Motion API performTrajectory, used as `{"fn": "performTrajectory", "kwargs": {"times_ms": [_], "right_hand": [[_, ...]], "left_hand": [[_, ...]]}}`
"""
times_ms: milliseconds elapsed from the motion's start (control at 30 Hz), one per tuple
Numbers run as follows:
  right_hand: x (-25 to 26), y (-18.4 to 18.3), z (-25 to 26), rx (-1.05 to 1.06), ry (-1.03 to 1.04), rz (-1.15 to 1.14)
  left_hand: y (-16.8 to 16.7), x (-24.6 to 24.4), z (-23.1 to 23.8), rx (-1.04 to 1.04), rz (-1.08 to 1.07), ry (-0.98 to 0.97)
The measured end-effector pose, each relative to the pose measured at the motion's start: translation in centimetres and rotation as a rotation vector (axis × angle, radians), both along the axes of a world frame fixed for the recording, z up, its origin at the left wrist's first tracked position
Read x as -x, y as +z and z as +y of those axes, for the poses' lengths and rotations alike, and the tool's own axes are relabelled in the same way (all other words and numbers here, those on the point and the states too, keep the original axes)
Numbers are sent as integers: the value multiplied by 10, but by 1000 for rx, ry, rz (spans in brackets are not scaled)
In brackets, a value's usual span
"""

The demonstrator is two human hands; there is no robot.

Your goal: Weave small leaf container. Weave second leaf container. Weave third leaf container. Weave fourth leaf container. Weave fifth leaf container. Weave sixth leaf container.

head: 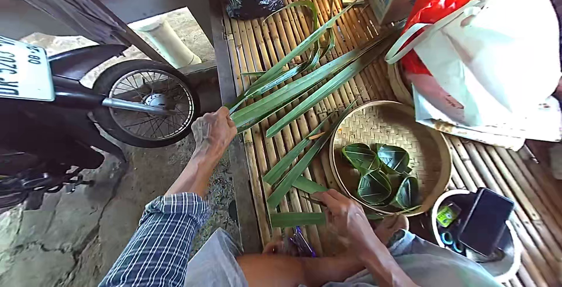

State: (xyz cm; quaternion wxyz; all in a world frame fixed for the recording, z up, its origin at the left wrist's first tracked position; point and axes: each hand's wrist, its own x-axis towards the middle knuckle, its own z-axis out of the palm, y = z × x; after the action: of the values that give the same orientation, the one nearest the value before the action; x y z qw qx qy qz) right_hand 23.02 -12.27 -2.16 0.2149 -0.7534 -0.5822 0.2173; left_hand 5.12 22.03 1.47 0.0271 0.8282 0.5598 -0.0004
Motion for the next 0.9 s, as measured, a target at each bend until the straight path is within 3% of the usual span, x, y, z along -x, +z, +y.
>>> {"fn": "performTrajectory", "kwargs": {"times_ms": [133,267,400,533,633,733,800,900], "right_hand": [[4,5,1,46,-5,14],[1,5,-5,95,-35,120],[-2,8,-21,58,-98,233],[9,16,-52,10,-230,377],[29,22,-73,-101,-361,528],[56,33,-85,-183,-460,710],[72,39,-88,-202,-553,796],[86,44,-86,-212,-686,871]], "left_hand": [[38,14,-32,254,-137,87],[36,28,-85,704,-446,262],[25,38,-124,642,-515,292],[25,45,-153,683,-957,402],[33,43,-212,1028,-1370,342],[22,43,-286,1296,-1577,358],[5,44,-328,1295,-1616,343],[-10,48,-366,1060,-1549,142]]}}
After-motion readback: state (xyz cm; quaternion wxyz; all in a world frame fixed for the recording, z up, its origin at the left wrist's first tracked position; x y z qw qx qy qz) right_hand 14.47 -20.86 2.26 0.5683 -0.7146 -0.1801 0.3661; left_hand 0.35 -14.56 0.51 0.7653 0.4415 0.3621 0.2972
